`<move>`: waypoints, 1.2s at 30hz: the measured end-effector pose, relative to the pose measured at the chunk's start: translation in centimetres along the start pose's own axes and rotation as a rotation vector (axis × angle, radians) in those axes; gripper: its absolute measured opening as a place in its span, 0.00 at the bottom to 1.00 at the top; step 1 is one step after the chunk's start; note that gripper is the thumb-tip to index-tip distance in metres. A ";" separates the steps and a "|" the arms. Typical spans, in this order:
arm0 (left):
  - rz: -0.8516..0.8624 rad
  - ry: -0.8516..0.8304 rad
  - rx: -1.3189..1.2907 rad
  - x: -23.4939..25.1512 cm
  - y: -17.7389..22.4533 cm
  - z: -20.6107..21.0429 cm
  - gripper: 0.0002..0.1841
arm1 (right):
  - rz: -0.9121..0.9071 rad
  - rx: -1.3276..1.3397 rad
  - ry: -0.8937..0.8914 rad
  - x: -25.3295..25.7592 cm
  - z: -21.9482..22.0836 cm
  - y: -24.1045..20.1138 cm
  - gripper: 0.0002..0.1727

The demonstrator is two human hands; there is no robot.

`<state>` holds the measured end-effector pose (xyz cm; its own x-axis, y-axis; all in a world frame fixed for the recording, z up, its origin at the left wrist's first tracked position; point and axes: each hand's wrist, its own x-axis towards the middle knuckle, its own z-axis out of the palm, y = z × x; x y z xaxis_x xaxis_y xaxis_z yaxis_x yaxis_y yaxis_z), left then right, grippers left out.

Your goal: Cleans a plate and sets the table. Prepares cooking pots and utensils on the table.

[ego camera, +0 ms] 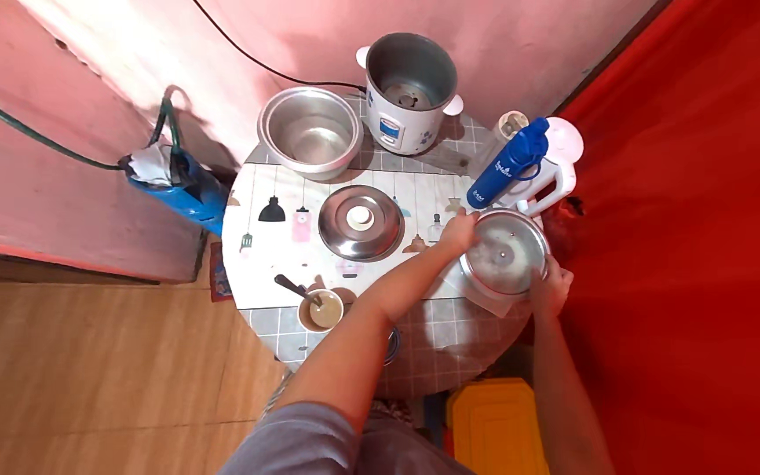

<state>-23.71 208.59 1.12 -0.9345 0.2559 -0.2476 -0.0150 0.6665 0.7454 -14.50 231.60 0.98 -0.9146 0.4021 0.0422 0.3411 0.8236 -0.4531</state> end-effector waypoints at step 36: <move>-0.431 0.828 -0.988 -44.8 -23.2 -17.1 0.17 | -0.132 0.527 0.144 -16.0 4.0 -8.5 0.23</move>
<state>12.47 169.69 5.48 -0.7237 -0.5685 -0.3912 -0.2778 -0.2789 0.9193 -3.64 216.59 0.63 -0.8906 0.3904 0.2332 0.0375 0.5741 -0.8179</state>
